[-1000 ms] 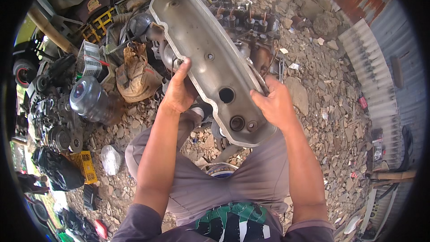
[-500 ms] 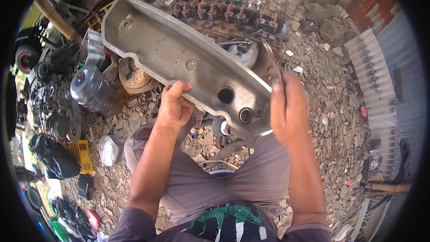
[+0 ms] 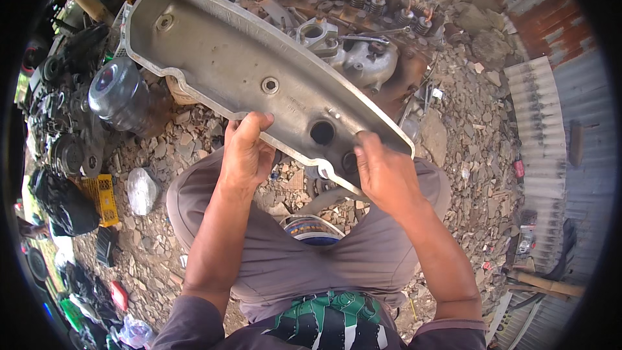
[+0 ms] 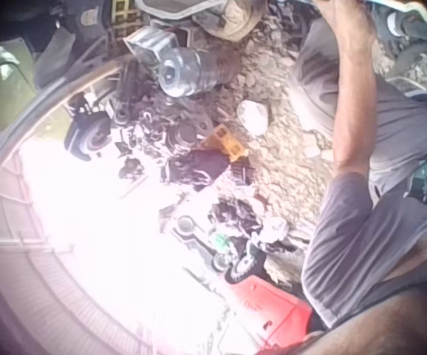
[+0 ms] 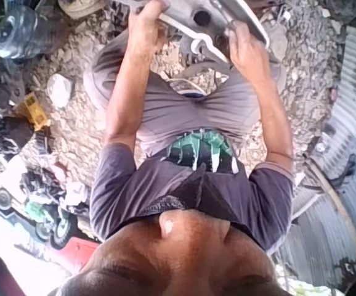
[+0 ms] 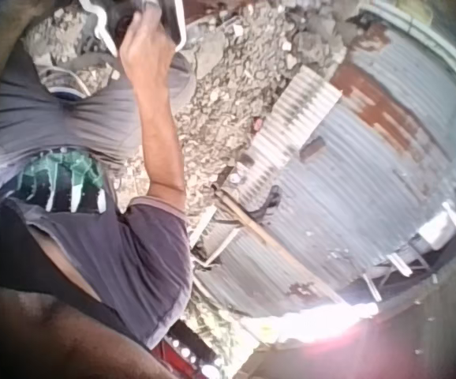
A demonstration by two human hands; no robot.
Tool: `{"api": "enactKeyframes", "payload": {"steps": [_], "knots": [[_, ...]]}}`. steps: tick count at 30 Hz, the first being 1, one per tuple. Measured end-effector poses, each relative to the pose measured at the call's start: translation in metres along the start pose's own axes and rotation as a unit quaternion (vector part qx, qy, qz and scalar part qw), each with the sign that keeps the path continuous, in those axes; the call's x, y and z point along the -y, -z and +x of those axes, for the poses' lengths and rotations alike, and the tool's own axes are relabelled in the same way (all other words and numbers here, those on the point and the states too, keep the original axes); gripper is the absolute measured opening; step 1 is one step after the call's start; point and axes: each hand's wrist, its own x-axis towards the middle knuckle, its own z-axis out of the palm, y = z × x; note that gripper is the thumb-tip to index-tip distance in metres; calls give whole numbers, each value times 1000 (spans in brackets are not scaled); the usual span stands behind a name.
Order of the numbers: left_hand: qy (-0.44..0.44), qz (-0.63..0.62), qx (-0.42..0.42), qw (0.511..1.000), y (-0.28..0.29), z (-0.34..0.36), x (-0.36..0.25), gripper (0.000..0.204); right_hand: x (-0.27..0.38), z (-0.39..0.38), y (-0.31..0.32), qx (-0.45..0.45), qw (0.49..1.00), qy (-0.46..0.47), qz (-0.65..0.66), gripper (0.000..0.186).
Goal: The person sits on the ground in a cluttered outdoor area and handles a silver metal engine valve cover. They remove the orange oil cap, inspect the interior and exterior surfaces, and point to specific features like bolt holes and ports. The person then places the cover down and picks up a black cylindrical part to examine it.
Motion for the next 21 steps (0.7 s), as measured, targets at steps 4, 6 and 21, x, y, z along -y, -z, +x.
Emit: {"api": "enactKeyframes", "payload": {"steps": [4,6,21], "knots": [[7,-10,4,1000,0,2,1,41,-2,1,-4,-16,999,-7,30,20],[21,-19,11,1000,-2,0,0,40,-7,3,-6,105,991,-13,-76,20],[55,-20,26,998,0,-1,2,55,12,-3,15,-80,996,-3,40,21]]}}
